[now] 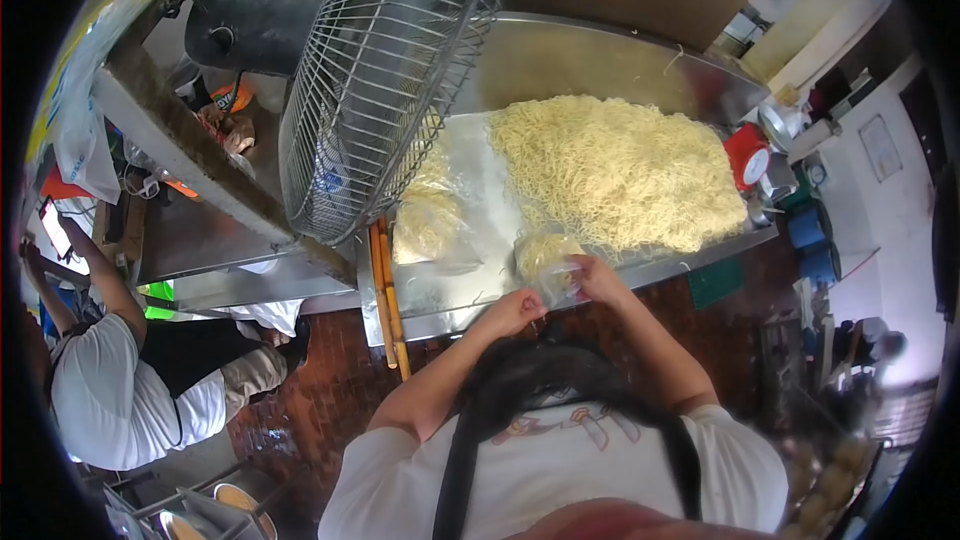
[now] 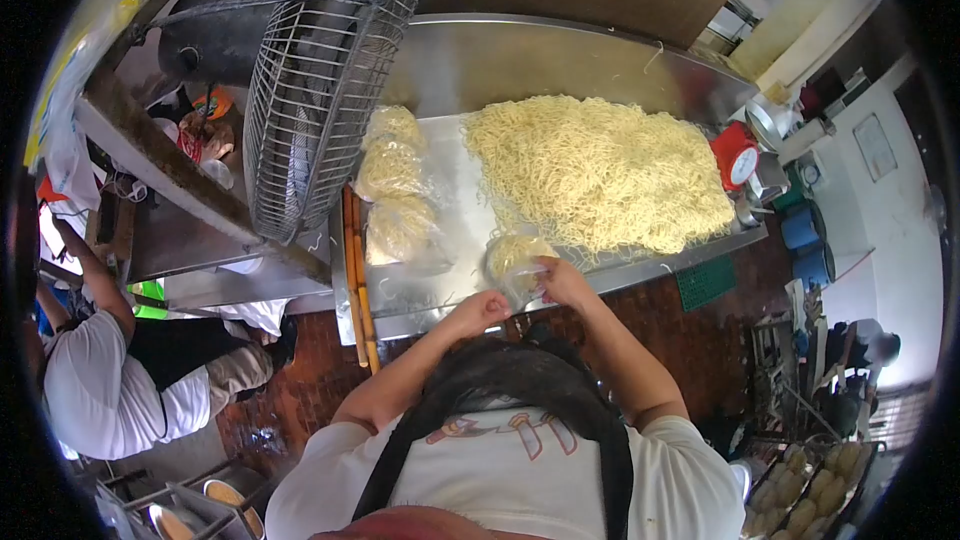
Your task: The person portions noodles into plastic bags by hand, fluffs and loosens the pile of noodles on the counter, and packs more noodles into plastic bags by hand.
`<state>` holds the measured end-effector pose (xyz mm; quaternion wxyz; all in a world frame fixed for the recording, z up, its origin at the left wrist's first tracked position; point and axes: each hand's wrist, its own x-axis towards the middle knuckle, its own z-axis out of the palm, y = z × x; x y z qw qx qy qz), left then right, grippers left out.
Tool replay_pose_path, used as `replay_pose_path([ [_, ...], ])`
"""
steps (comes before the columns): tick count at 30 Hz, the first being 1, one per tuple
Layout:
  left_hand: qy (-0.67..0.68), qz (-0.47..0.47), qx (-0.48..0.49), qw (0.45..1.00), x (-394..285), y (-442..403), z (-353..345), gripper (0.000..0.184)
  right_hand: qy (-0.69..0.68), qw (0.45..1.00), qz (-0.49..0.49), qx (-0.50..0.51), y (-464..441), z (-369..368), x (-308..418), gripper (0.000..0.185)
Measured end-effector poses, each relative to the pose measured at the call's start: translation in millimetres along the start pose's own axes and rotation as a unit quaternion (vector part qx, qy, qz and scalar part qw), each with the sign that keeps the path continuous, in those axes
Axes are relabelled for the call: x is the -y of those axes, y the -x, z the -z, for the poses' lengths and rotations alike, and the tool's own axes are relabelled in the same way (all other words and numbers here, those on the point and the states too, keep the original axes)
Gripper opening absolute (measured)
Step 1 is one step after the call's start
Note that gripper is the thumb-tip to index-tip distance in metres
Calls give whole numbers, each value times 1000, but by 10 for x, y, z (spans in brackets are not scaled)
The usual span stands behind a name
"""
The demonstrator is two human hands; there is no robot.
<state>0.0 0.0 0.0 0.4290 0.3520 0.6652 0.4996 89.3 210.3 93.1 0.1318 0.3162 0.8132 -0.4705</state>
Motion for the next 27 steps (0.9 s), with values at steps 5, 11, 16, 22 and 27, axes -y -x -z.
replay_pose_path([
  [5,5,21,12,1000,5,65,-53,28,-1,1000,-5,2,60,-33,-45,40],
  [11,15,9,12,1000,20,49,-60,25,2,1000,-4,4,92,-10,36,39],
  [16,17,12,5,1000,-76,75,-47,25,1,1000,-13,5,100,2,54,40],
  [22,8,11,7,1000,-78,55,-48,26,-1,1000,-17,8,133,14,124,41],
  [27,15,23,17,999,-71,47,-55,27,0,1000,-12,9,149,22,129,41],
])
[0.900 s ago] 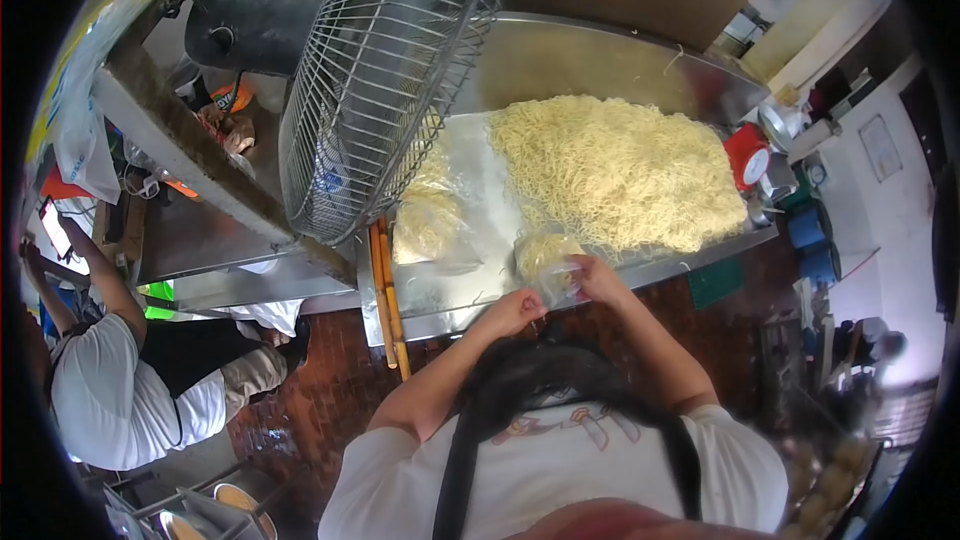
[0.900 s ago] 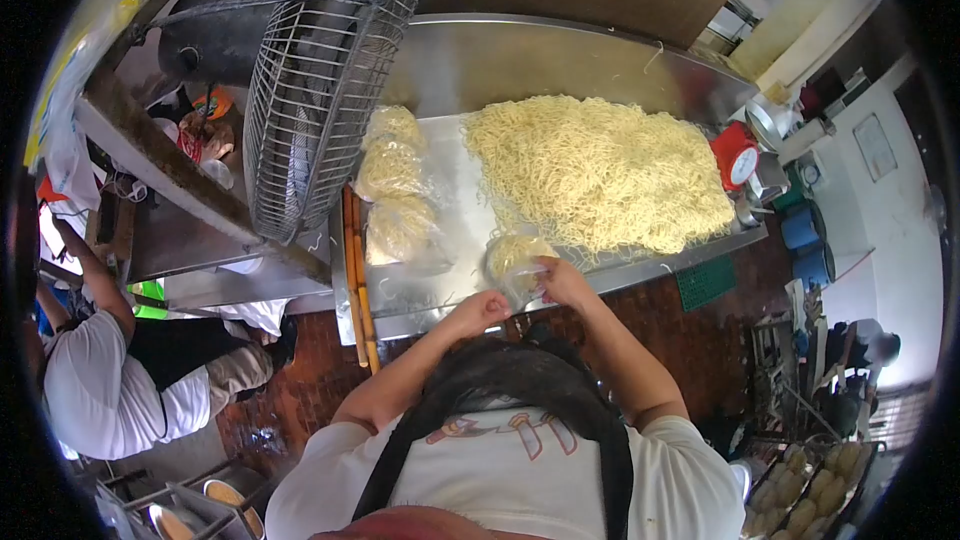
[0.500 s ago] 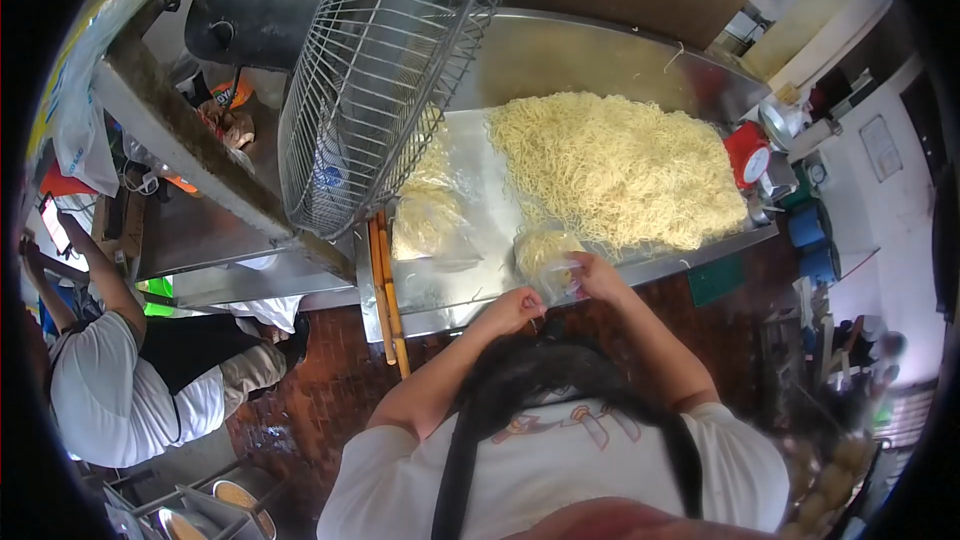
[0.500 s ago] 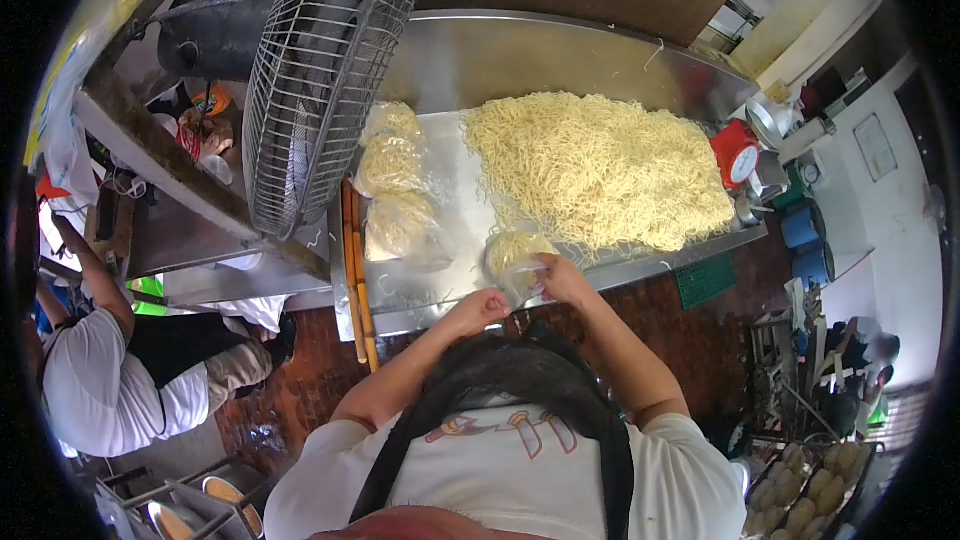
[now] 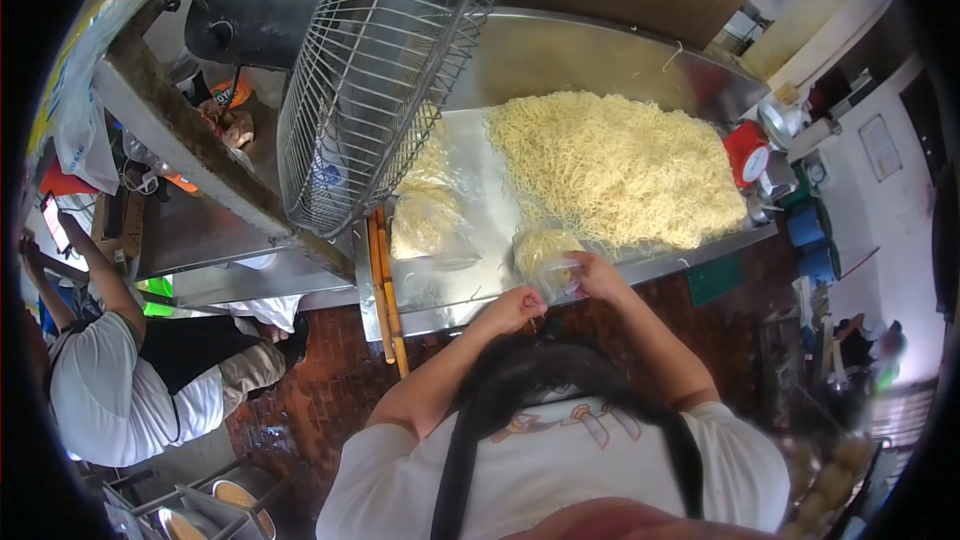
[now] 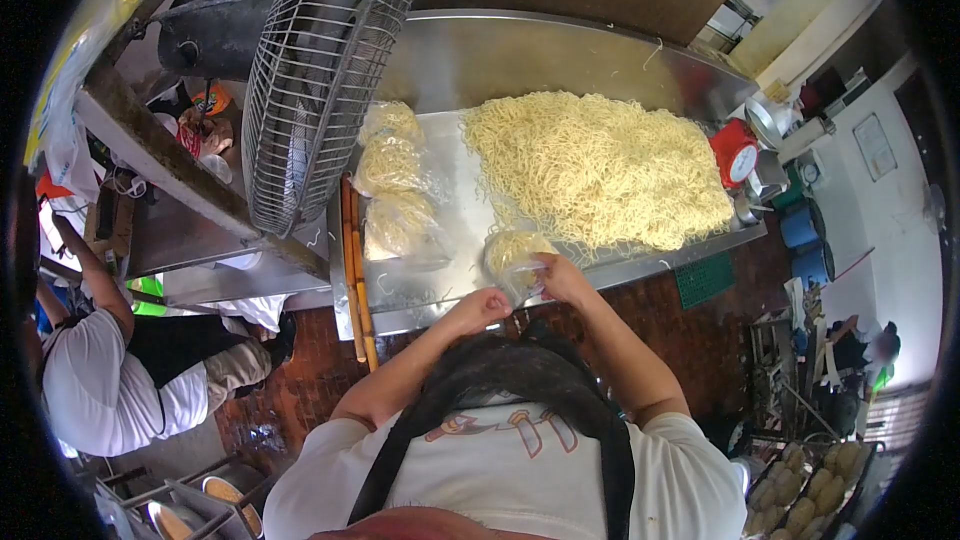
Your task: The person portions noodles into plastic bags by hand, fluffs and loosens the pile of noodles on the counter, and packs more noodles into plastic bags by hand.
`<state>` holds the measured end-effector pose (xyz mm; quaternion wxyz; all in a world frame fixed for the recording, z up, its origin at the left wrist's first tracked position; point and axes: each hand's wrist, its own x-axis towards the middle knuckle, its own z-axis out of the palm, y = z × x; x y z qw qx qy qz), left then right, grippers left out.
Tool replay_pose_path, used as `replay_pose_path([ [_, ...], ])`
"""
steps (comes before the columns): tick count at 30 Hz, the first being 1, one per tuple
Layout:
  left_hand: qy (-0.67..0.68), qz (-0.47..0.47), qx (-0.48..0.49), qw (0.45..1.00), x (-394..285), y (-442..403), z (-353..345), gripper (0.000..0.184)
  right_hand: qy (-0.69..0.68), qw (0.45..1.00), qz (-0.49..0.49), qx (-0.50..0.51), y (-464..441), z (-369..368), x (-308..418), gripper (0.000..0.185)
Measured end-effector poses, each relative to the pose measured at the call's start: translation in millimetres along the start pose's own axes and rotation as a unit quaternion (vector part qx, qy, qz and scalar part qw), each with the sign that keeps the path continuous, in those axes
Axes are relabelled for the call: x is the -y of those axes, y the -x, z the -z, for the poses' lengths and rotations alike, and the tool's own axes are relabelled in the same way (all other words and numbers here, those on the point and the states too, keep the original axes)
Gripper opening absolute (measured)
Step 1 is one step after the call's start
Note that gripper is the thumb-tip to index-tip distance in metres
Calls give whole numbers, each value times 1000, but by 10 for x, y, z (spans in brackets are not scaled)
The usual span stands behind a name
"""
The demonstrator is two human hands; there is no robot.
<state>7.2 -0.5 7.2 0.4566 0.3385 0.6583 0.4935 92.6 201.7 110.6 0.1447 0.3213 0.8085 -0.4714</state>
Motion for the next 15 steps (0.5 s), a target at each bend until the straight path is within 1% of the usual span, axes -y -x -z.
replay_pose_path([
  [11,7,-3,0,1000,8,-10,-11,28,7,1000,7,-10,-26,-5,-34,40],
  [14,-12,-16,-5,1000,60,-52,-28,35,-3,1000,13,-3,-72,-1,-84,40],
  [15,-29,-4,-11,1000,-10,-36,-15,41,-2,1000,21,-2,-104,-7,-119,41],
])
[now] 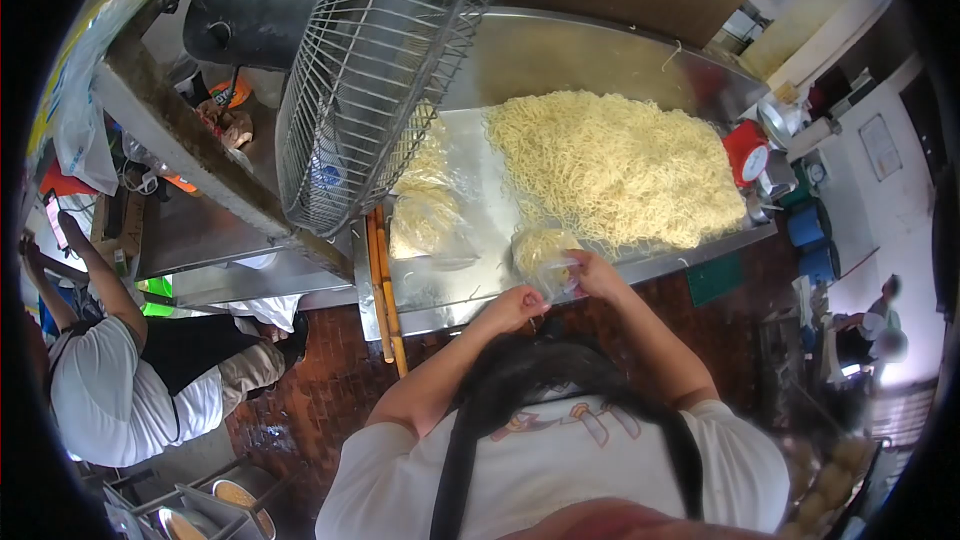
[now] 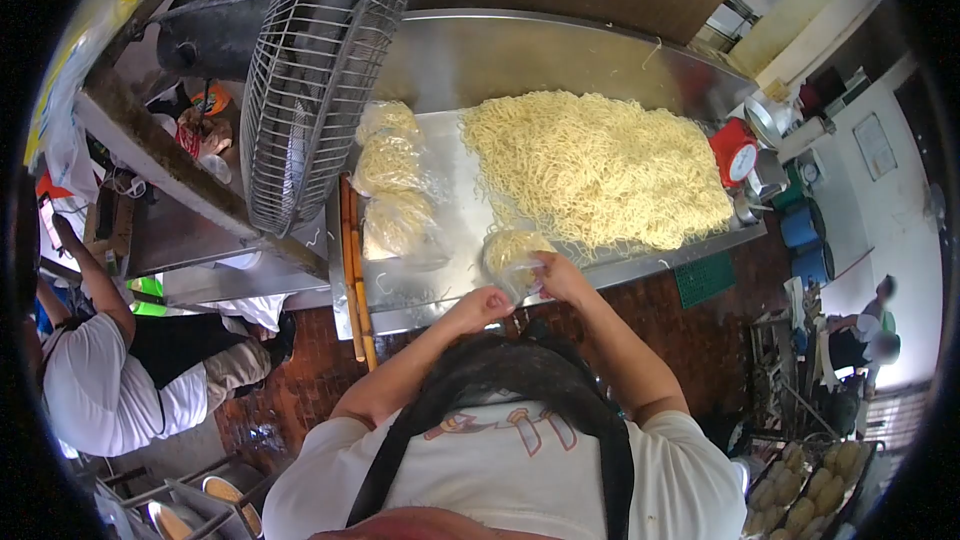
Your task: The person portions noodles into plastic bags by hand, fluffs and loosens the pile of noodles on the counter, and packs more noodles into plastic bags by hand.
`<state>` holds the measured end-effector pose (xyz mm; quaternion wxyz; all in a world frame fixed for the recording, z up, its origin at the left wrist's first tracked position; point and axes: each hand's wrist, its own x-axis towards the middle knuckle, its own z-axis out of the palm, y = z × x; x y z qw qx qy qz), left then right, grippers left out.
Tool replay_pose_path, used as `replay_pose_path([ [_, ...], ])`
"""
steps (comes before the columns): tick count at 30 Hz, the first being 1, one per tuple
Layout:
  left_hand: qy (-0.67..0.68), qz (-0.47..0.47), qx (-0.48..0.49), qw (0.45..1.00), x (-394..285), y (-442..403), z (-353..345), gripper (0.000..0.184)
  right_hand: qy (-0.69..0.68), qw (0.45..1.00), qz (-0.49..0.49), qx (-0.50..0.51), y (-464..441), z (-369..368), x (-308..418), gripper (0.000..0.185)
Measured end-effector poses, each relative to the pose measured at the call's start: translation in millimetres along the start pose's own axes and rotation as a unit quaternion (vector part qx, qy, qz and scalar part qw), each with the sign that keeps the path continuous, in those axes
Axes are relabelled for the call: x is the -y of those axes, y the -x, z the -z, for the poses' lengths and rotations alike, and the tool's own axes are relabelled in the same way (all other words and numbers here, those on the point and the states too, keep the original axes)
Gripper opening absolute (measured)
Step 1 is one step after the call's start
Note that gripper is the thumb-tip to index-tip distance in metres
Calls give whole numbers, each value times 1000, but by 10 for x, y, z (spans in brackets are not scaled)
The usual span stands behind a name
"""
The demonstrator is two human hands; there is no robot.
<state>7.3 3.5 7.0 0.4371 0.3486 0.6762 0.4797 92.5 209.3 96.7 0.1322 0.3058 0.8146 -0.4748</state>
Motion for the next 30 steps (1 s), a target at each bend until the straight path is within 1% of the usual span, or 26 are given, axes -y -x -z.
replay_pose_path([
  [2,-36,24,-8,999,-156,7,36,54,0,1000,15,-3,-47,-9,-80,41],
  [5,-41,-26,-88,995,-55,-189,-132,75,67,997,33,-8,-24,24,60,47],
  [8,-34,-6,-22,999,-628,-47,-16,81,71,994,28,-80,50,-43,162,53],
  [11,-108,-84,-57,989,-181,-291,-282,69,119,987,62,-93,-89,-25,-83,58],
  [14,-127,-20,-50,990,-101,-418,-353,48,97,991,35,-85,-194,-27,-313,58],
  [17,-90,-43,-105,990,38,-514,-320,35,66,992,18,-104,-103,-4,-311,56],
  [18,-58,-80,-170,980,-85,-432,-280,30,87,990,0,-113,-16,23,-213,55],
  [21,-29,-53,-221,973,120,-620,-148,27,171,971,63,-156,-139,57,-580,51],
  [23,157,-52,-210,964,243,-696,-36,22,130,979,40,-154,-81,75,-598,49],
  [24,180,-25,-217,959,293,-739,20,18,110,982,30,-153,-63,87,-600,48],
  [27,267,-5,-203,942,104,-607,162,19,119,987,15,-108,-96,126,-672,47],
  [28,233,-17,-201,951,88,-590,171,19,108,988,9,-113,-78,122,-706,47],
  [30,213,-31,-189,958,108,-586,144,20,90,988,9,-122,-83,107,-715,48],
])
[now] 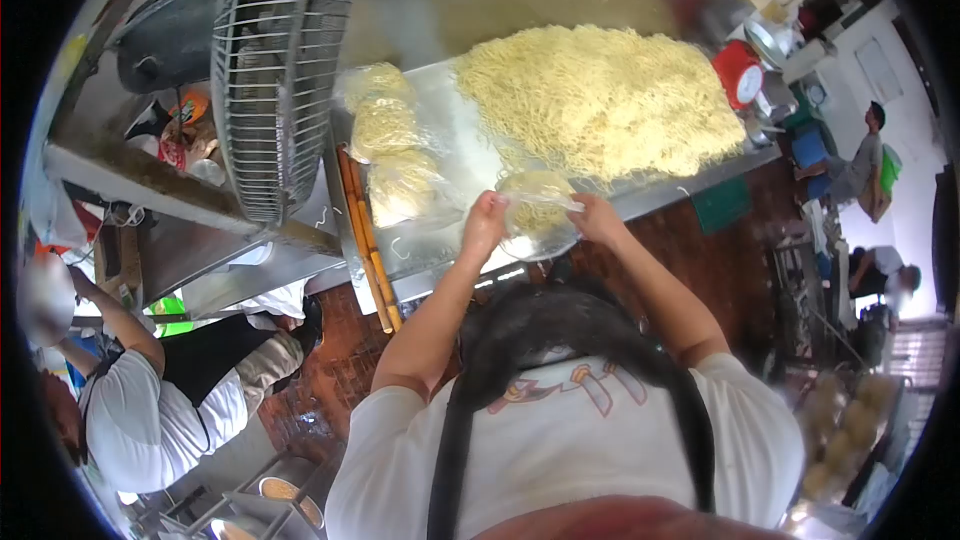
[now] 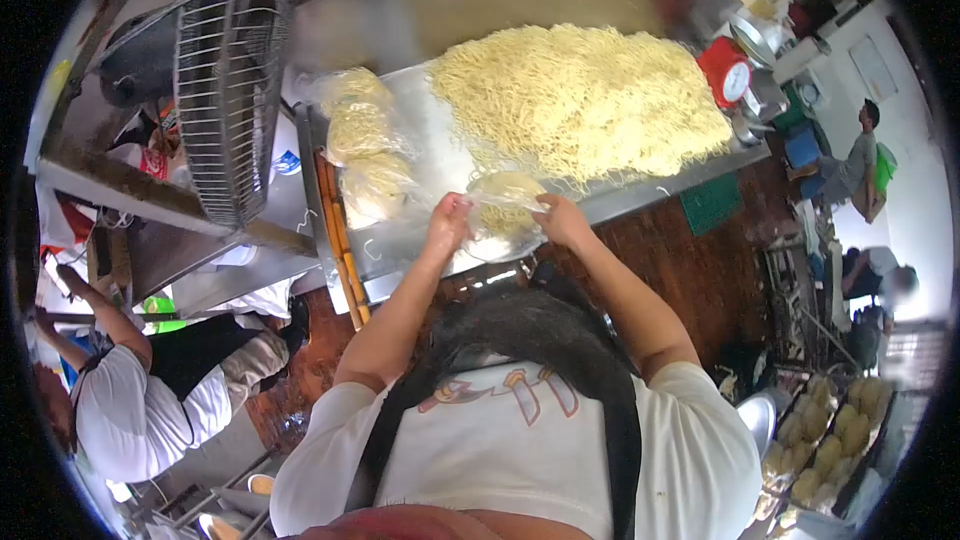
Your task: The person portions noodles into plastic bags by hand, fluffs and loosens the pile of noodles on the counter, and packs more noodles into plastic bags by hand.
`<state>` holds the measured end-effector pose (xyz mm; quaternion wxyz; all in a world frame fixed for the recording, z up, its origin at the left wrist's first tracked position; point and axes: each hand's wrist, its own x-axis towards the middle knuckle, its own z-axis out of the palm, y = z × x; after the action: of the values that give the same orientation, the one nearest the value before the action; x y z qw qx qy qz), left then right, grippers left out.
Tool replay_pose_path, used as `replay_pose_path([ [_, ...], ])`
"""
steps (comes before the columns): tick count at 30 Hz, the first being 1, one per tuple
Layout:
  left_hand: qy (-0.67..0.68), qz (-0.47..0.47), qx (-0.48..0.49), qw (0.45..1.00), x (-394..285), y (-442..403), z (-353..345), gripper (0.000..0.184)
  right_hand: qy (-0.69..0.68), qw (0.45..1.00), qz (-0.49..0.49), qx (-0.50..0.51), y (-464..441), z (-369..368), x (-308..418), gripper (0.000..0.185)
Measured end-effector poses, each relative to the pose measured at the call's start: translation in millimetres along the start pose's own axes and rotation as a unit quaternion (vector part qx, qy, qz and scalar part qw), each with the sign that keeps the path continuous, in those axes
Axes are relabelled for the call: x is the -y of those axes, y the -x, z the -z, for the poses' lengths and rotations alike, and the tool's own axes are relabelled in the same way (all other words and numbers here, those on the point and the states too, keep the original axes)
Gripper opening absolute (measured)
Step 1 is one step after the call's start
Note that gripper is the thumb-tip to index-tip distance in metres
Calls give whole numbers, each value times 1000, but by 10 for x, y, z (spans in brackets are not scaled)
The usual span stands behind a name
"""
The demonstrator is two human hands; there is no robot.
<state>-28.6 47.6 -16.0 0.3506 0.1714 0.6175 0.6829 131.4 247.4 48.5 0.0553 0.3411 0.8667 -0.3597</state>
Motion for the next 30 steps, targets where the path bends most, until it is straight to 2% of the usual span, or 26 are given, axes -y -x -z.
replay_pose_path([
  [1,-9,-13,2,1000,5,-17,-2,20,17,1000,11,-7,-4,14,-17,49],
  [2,-25,31,-2,999,-11,0,-15,22,33,999,30,-10,-10,-5,-67,50],
  [3,-23,8,16,1000,-150,81,-30,27,50,997,48,-14,-39,-30,-62,50],
  [6,-33,18,34,999,-267,155,-85,29,31,999,19,4,12,56,72,53],
  [10,-45,43,62,996,-355,249,-122,39,43,998,31,17,123,135,250,55],
  [13,-61,24,66,996,-228,287,-99,41,-6,999,-2,36,106,65,208,54],
  [19,-58,1,61,996,-118,367,-66,39,11,999,26,26,38,-40,68,51],
  [22,-65,31,64,995,-159,386,-51,39,26,998,44,41,-18,-60,36,52],
  [25,-69,24,61,995,-118,360,-33,40,-4,999,11,40,39,-33,137,48],
  [28,-68,20,54,996,15,312,-16,41,1,999,17,33,6,-68,79,48],
  [30,-125,-10,45,991,107,285,0,45,2,999,30,35,-48,-105,2,51],
])
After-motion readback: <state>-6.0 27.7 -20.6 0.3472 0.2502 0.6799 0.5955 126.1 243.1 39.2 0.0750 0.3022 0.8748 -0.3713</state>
